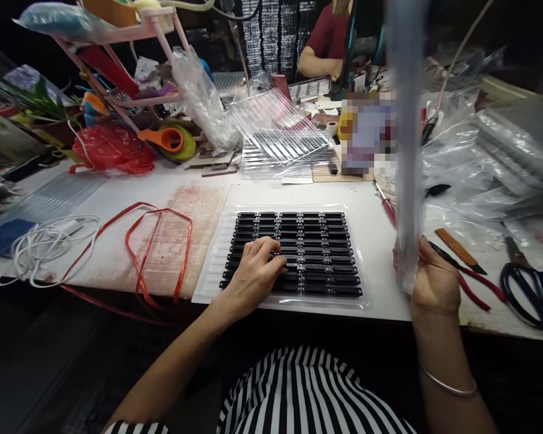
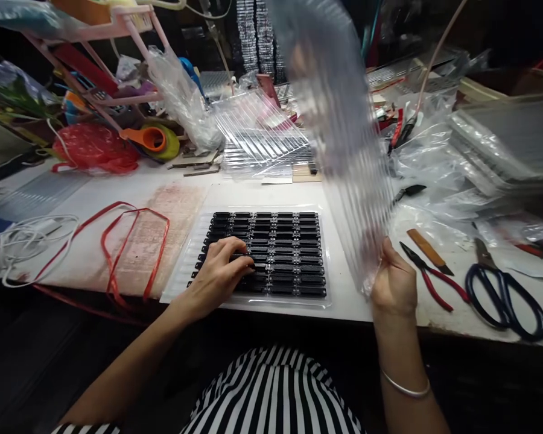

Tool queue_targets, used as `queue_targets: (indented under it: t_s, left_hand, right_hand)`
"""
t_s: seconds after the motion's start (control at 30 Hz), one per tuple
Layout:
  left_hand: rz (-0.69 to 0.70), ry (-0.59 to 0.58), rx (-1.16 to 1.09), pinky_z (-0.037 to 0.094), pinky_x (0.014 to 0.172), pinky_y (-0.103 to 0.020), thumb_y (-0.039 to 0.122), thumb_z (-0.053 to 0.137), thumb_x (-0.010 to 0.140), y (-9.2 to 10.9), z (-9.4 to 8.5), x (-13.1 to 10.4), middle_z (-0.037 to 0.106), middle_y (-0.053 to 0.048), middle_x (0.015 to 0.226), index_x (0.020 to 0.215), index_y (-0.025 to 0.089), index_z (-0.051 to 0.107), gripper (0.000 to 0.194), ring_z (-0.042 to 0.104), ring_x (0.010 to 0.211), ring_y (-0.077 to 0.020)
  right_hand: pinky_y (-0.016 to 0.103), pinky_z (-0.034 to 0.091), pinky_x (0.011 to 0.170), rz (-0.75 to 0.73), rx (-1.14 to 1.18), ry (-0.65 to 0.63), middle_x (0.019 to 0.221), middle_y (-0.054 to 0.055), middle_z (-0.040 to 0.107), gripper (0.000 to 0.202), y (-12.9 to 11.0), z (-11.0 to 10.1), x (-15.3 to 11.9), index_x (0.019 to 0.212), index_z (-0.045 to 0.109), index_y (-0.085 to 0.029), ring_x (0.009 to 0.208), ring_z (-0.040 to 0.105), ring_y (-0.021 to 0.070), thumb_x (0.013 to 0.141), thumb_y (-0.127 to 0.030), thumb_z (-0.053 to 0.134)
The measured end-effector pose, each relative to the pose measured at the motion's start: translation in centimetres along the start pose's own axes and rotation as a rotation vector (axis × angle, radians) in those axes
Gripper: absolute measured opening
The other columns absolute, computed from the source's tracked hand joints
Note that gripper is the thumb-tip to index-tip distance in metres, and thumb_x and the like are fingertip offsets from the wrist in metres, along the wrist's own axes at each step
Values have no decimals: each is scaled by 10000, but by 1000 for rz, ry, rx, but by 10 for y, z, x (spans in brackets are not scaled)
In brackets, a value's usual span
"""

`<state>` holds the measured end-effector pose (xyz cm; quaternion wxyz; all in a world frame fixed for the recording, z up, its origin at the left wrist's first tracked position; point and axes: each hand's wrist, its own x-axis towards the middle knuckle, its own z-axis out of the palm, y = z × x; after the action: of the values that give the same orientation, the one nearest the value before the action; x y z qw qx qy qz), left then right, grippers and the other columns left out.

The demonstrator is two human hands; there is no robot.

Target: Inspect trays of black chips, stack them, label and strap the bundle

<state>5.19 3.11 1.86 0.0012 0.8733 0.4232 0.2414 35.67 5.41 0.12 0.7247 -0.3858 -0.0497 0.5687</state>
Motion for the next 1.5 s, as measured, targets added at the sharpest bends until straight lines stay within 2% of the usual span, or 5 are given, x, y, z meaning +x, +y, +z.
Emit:
queue_targets:
  t_s: [0.4,0.73,0.93,1.3,1.5]
  left_hand:
    - [-46,-144,-84,396,803,-399,155,565,832,-3,-1,11,579,-105,964,846,135,622,62,502,957,-242]
    - [-579,86,-1435,487,883,-426,578,602,752,-3,-54,47,617,-124,1187,1274,207,498,649,592,1067,-276]
    - [-788,316,-1364,541,633,-246,266,654,780,-11,-73,44,711,-77,802,813,111,615,163,686,751,-181]
    - [-763,463,-1186,541,572,-244,327,636,799,-32,-97,28,665,-25,732,785,151,569,188,677,669,-157]
    - [-566,471,-1242,483,898,-350,396,470,902,-25,-89,38,585,-53,1222,1118,247,585,287,532,1177,-229]
  right_hand:
    - [288,560,827,-21,-61,-94,847,26,715,191,4,-14,9,912,667,-166,851,678,145,842,-164,489]
    - [331,561,764,-273,-257,-275,851,31,716,379,3,7,-12,1198,553,-221,829,691,177,819,-211,557]
    - [387,571,715,-439,-392,-344,792,37,719,449,-8,21,-25,1229,543,-209,748,697,219,781,-180,566]
    - [345,544,746,-329,-646,-465,754,-27,685,426,-40,40,-39,1095,637,-331,767,662,184,910,-170,288]
    - [288,515,856,-386,-451,-293,716,-40,681,317,-49,43,-31,690,675,-287,772,657,148,906,-240,448]
